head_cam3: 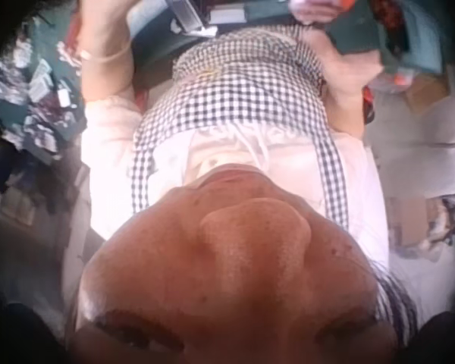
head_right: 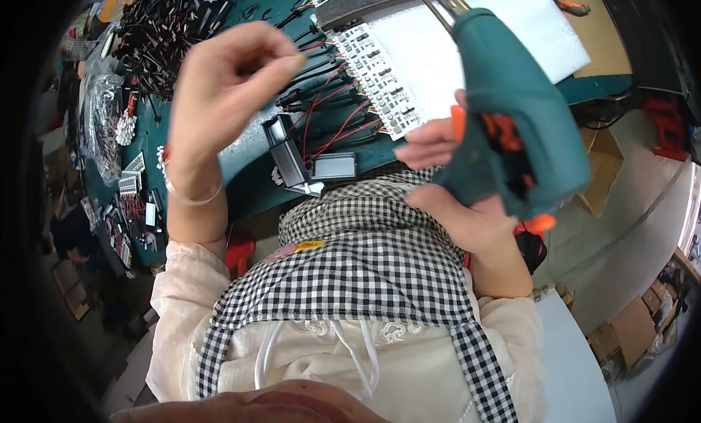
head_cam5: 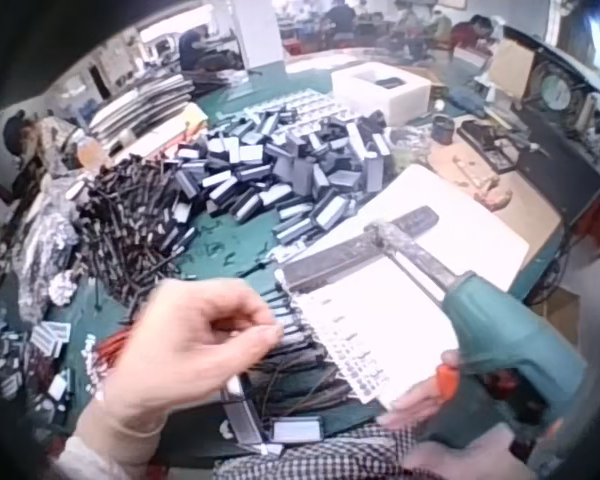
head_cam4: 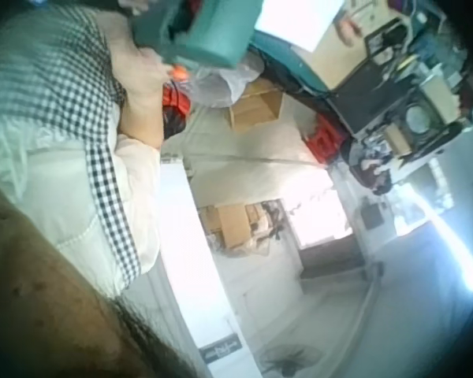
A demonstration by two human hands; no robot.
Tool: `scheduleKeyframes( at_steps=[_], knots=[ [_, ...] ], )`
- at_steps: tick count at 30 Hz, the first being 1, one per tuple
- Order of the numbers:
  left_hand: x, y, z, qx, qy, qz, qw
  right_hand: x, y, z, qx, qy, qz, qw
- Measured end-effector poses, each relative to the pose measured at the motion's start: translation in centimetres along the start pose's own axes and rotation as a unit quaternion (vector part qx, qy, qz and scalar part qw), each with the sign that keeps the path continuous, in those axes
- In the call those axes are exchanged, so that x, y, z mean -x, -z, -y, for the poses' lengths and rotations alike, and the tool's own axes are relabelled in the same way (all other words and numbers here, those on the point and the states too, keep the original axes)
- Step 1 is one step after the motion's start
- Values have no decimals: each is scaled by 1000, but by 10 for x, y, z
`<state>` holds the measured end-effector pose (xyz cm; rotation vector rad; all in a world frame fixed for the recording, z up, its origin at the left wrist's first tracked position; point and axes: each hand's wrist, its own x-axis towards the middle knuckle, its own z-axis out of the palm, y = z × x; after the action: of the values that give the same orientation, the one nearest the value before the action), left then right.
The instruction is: The person uses a soldering iron to attach wires to a circuit board. They repeatedly pick up wires, apply solder to the board, and place the finished units on the table. The person also uses a small handheld device to assist with the soldering process.
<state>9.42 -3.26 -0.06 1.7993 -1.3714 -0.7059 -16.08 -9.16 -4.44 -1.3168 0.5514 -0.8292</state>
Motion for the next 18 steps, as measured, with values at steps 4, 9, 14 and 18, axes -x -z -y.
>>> scheduleKeyframes(
  at_steps=[4, 9, 14, 18],
  knots=[
    [-22, -35, 35, -125, -1, -24, 992, 9, 15, 15, -14, -39, -5, 999],
    [-24, -36, 42, -138, 15, -45, 989, 23, 17, 26, -40, -86, -44, 995],
    [-20, -36, 41, -133, 24, -58, 989, 25, 17, 29, -20, -108, -60, 992],
    [-18, -40, 43, -112, 26, -72, 991, 24, 14, 30, -12, -127, -70, 989]
  ],
)
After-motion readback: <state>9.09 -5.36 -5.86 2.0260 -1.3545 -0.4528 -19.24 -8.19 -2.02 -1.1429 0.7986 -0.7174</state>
